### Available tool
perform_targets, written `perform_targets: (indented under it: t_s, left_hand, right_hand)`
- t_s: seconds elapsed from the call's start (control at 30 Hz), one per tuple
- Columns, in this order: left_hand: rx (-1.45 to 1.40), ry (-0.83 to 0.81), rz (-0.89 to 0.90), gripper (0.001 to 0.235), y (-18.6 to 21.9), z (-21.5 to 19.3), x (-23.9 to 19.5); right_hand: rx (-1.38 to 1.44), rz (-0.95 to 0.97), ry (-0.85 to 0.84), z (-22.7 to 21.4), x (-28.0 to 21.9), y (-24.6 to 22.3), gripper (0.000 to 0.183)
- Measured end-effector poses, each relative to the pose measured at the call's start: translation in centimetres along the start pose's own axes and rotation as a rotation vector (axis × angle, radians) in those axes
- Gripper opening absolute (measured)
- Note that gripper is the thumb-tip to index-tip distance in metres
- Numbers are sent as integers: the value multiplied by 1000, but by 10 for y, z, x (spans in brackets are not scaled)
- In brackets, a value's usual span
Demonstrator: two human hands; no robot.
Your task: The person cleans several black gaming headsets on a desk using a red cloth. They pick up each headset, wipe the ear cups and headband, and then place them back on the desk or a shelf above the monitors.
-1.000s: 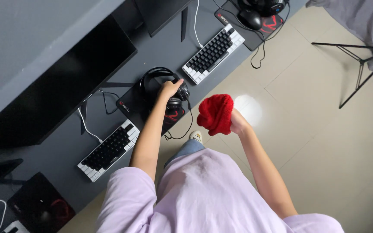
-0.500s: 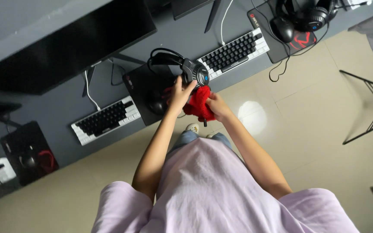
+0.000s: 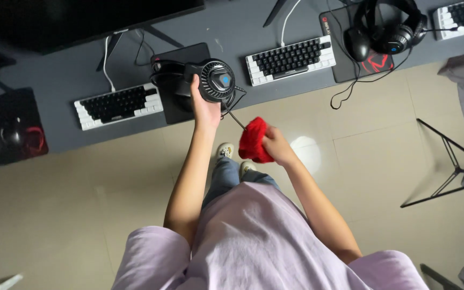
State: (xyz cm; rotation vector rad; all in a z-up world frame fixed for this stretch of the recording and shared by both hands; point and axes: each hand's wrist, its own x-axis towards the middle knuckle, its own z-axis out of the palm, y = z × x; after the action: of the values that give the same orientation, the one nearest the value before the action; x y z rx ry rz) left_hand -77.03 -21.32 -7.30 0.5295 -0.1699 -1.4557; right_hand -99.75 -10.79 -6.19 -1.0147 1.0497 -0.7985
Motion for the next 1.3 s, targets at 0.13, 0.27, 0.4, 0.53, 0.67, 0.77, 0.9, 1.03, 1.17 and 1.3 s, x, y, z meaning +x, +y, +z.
perform_targets:
  t_s: [0.13, 0.27, 0.4, 0.53, 0.67, 0.77, 0.9, 1.03, 1.17, 1.3]
  left_hand:
    - [39, 50, 17, 52, 10, -9, -26]
    - [133, 33, -20, 49, 7, -19, -63]
    - [376, -126, 105, 51, -4, 6, -98]
    - [440, -112, 13, 59, -5, 1, -95]
    - [292, -137, -20, 63, 23, 17, -97]
    - [269, -82, -20, 64, 38, 31, -99]
    - [226, -25, -66, 62, 47, 39, -100]
    - [292, -144, -60, 61, 46, 36, -100]
    - [188, -174, -170, 58, 30, -15, -77]
    - [152, -193, -159, 55, 55, 24, -90]
  right_hand:
    - [242, 146, 277, -31, 2, 30, 29]
    - [503, -88, 282, -19, -13, -23, 18]
    - [-45, -437, 136, -3, 1, -14, 21]
    - [-508, -860, 59, 81, -35, -121, 50]
    - [-1134, -1073, 10, 74, -37, -107, 59]
    - [-1251, -1133, -91, 57, -21, -91, 59]
    - [-903, -1024, -21, 74, -10, -112, 53]
    - [-701, -905, -11, 121, -24, -158, 51]
    - [-1215, -1009, 62, 132, -31, -150, 65]
    - [-1255, -1190, -35, 113, -19, -115, 54]
